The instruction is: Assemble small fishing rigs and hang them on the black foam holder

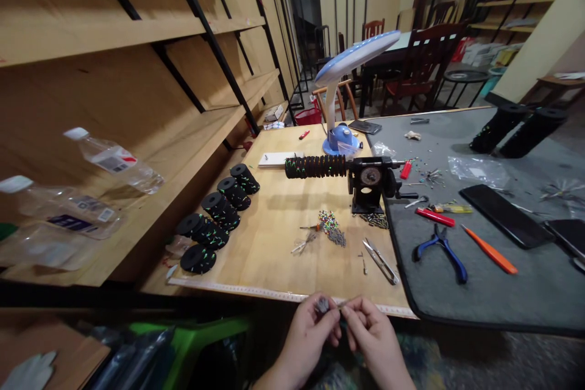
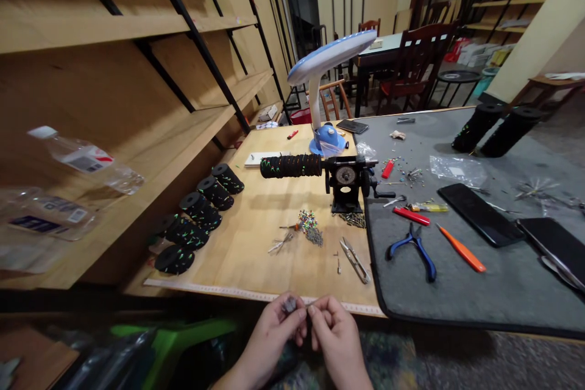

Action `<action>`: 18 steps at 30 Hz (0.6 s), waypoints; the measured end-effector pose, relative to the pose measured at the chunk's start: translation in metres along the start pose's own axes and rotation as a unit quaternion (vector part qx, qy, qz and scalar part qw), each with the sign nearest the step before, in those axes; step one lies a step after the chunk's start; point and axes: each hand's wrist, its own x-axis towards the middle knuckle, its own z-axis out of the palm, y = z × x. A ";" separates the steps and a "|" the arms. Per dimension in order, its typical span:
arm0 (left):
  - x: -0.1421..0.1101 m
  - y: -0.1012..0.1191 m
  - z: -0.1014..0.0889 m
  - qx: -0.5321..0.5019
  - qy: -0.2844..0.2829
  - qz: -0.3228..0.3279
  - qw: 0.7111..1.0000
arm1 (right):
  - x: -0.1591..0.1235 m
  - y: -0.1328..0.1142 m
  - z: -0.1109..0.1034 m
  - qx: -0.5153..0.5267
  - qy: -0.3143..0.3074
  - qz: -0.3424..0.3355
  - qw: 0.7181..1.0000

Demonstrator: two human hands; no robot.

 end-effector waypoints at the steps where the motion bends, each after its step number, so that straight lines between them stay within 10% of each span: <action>1: 0.001 -0.001 -0.001 0.000 0.005 -0.002 1.000 | -0.001 0.001 -0.001 -0.003 0.000 0.001 1.000; 18: -0.003 -0.002 -0.002 0.084 0.041 0.044 0.995 | -0.007 0.006 -0.001 0.003 -0.028 0.045 0.999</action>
